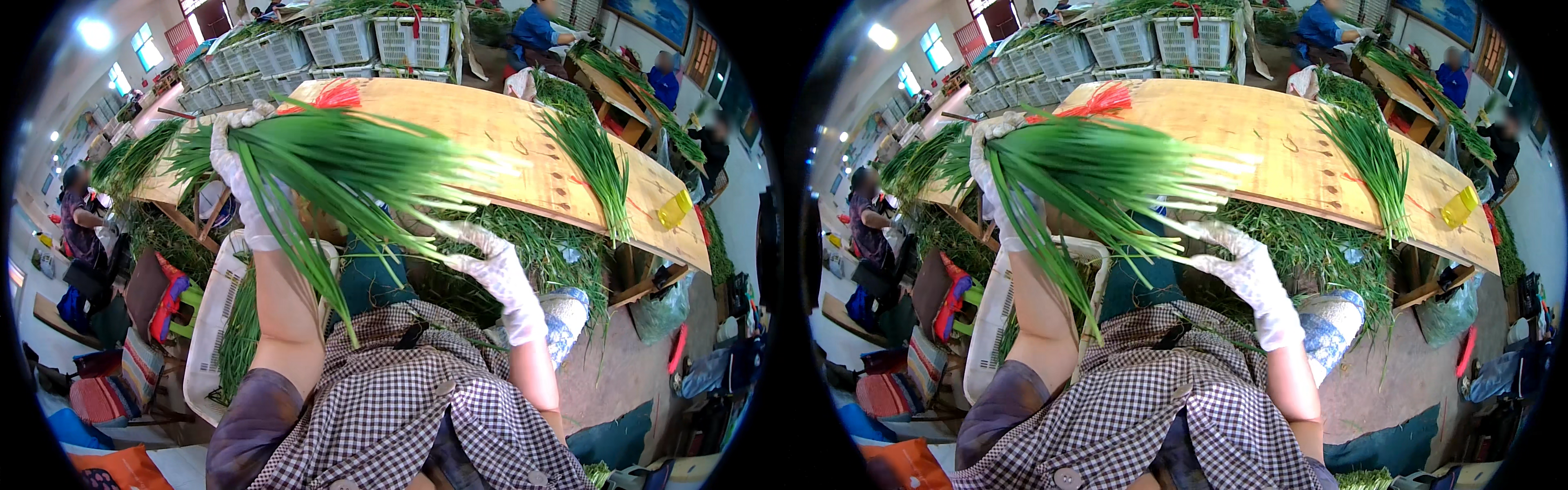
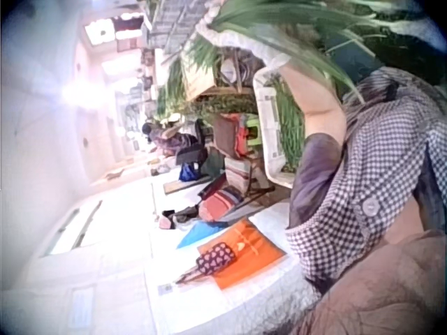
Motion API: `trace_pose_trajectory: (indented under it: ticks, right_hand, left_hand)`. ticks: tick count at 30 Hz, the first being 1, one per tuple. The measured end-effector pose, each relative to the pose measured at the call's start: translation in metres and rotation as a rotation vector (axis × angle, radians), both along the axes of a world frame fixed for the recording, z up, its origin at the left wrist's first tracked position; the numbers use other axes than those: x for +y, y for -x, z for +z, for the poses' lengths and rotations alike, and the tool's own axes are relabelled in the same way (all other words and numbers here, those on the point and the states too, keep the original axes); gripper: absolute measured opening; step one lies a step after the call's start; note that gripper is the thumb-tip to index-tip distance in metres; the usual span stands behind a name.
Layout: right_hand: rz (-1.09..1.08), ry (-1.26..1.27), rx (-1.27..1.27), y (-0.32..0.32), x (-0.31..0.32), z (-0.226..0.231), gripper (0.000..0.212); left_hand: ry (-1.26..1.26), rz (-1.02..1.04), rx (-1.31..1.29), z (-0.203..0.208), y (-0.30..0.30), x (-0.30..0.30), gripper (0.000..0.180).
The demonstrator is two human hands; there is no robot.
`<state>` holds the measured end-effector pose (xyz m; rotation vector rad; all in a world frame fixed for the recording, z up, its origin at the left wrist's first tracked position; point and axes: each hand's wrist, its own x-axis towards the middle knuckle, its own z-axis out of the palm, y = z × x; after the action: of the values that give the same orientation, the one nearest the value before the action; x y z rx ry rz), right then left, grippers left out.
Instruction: The person takes a bundle of green chives from a crate and places it on a wooden table to sort and bundle it with a red tie.
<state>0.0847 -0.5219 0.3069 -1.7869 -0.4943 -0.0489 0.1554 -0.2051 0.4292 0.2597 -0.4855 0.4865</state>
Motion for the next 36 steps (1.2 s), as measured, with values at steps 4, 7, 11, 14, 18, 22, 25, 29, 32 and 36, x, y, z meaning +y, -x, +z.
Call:
trace_pose_trajectory:
  ticks: [4, 7, 11, 14, 18, 22, 25, 29, 32, 36]
  right_hand:
    - [0.146, -0.503, 0.14, -0.005, 0.029, -0.002, 0.043]
    - [0.202, -0.477, 0.105, -0.005, 0.041, 0.01, 0.055]
    - [-0.281, -0.015, -0.547, 0.003, 0.056, 0.019, 0.053]
    - [-0.353, 0.103, -0.79, -0.003, 0.064, 0.03, 0.035]
    - [-0.31, 0.38, -0.524, 0.003, 0.073, 0.038, 0.019]
    - [0.345, 0.058, -0.425, 0.038, 0.034, 0.012, 0.026]
    - [0.302, 0.373, -0.511, 0.026, -0.002, 0.046, 0.031]
    - [-0.643, 0.482, -0.543, -0.087, -0.045, 0.008, 0.032]
    - [-1.084, 0.7, -0.405, -0.196, -0.109, -0.025, 0.047]
    - [-1.244, 0.939, -0.102, -0.282, -0.088, -0.052, 0.057]
  left_hand:
    - [-0.031, -0.093, -0.022, -0.009, -0.014, 0.02, 0.027]
    - [0.003, -0.099, 0.001, -0.012, -0.029, 0.025, 0.026]
    - [0.209, -0.019, 0.268, -0.004, -0.031, 0.0, 0.026]
    - [0.188, 0.015, 0.307, -0.003, -0.034, 0.003, 0.026]
    - [0.12, 0.119, 0.292, 0.008, -0.023, -0.032, 0.025]
    - [-0.593, 0.846, 0.104, 0.029, 0.001, -0.074, 0.022]
    - [-0.802, 0.733, -0.06, 0.049, 0.01, -0.05, 0.019]
    - [-0.722, 0.652, 0.255, 0.084, 0.012, -0.006, 0.021]
    - [-0.609, 0.501, 0.261, 0.097, 0.001, 0.02, 0.022]
    - [-0.607, 0.203, 0.163, 0.108, 0.01, 0.031, 0.011]
